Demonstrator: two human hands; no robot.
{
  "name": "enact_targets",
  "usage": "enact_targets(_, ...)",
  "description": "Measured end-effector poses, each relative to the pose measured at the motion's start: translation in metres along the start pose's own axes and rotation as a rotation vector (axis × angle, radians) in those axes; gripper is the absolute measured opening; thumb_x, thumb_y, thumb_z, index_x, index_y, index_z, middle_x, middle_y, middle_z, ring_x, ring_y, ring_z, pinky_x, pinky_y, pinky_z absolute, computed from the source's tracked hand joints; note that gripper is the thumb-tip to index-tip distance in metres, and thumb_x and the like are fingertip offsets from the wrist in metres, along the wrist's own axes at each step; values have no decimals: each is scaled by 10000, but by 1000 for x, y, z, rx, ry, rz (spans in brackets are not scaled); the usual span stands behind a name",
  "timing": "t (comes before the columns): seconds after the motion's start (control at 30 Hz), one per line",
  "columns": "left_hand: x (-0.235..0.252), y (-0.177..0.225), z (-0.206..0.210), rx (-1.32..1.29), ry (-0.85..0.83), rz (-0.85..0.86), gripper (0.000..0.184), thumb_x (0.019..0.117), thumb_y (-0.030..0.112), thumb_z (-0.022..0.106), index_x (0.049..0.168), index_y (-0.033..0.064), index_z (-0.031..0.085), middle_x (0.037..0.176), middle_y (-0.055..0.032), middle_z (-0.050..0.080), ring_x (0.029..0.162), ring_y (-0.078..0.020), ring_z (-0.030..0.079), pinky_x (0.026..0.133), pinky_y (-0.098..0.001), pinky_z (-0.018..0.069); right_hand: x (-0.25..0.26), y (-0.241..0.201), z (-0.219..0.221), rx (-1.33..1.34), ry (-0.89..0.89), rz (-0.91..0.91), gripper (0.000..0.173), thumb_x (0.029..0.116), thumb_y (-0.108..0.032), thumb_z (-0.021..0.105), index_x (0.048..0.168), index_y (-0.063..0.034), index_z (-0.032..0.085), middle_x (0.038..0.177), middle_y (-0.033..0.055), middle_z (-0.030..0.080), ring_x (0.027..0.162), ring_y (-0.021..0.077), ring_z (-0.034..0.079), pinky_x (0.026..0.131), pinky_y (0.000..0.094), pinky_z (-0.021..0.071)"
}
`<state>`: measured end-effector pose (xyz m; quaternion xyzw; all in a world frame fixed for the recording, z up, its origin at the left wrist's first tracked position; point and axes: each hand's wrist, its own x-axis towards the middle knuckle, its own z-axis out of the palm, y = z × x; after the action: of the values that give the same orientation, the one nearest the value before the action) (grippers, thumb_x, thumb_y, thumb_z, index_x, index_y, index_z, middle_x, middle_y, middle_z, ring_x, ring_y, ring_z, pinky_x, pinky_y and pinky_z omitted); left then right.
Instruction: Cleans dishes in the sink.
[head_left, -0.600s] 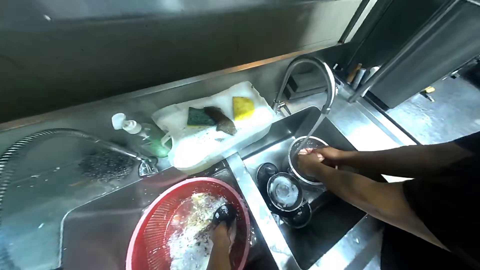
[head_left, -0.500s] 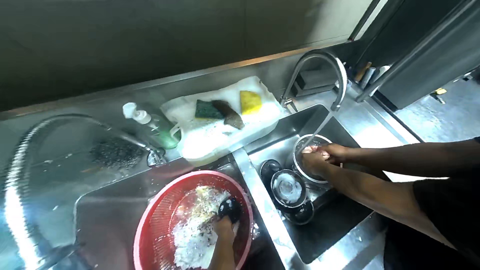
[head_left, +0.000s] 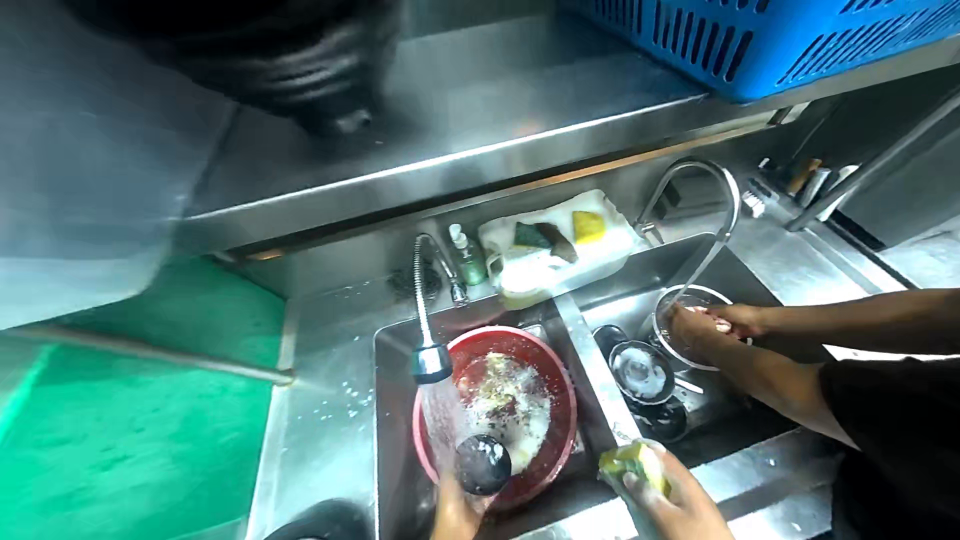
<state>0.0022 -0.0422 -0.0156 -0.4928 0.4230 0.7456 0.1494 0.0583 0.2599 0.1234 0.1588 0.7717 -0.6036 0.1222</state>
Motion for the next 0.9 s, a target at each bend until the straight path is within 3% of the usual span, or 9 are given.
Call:
enact_targets(0.07, -7, 12, -1, -133, -53, -24, 716, 973, 756, 327, 1419, 229, 518, 1347, -166, 617, 1175, -402, 619, 877, -667, 529, -3, -16, 9, -41, -60, -25, 421, 946, -119, 687, 1344, -32, 580, 1149, 69, 721, 1014, 128, 707, 910, 352, 602)
enact_targets(0.17, -23, 31, 11, -182, -77, -28, 650, 983, 696, 409, 1438, 243, 508, 1414, -158, 576, 1251, -423, 580, 924, -710, 498, -11, -31, 17, -86, -131, -95, 417, 943, -130, 693, 1336, -38, 588, 1144, 55, 727, 1024, 115, 705, 927, 344, 595)
enact_targets(0.33, -39, 30, 13, -248, -147, -130, 522, 985, 468, 516, 1405, 157, 500, 1353, -228, 586, 1151, -445, 626, 867, -643, 552, -22, -25, 17, -116, -139, -128, 422, 937, -127, 694, 1336, -40, 588, 1142, 56, 726, 1018, 118, 707, 925, 346, 596)
enact_targets(0.47, -15, 1, -9, -199, -56, -222, 528, 979, 479, 515, 1370, 125, 501, 1320, -232, 582, 1106, -416, 630, 843, -602, 555, -35, -12, 13, -108, -139, -88, 421, 940, -123, 692, 1339, -44, 583, 1116, 50, 735, 979, 122, 718, 891, 349, 611)
enact_targets(0.67, -46, 21, 0, -189, -80, -140, 592, 1001, 575, 496, 1445, 184, 473, 1393, -201, 569, 1173, -418, 626, 879, -618, 561, -43, -8, 10, -111, -126, -86, 405, 939, -119, 695, 1326, -60, 590, 1123, 36, 735, 989, 112, 717, 892, 332, 612)
enact_targets(0.8, -26, 0, -16, -174, 9, -230, 558, 1001, 566, 465, 1330, 120, 535, 1241, -219, 621, 1043, -382, 649, 811, -562, 562, -42, -16, 13, -154, -107, -101, 410, 937, -155, 702, 1323, -69, 597, 1117, 35, 731, 983, 101, 712, 892, 327, 606)
enact_targets(0.9, -33, 3, -13, -137, -65, -193, 536, 988, 491, 518, 1392, 138, 497, 1317, -228, 594, 1101, -413, 638, 838, -593, 561, -41, -23, 12, -176, -103, -122, 414, 939, -166, 696, 1329, -66, 599, 1140, 50, 724, 1006, 117, 708, 914, 351, 600)
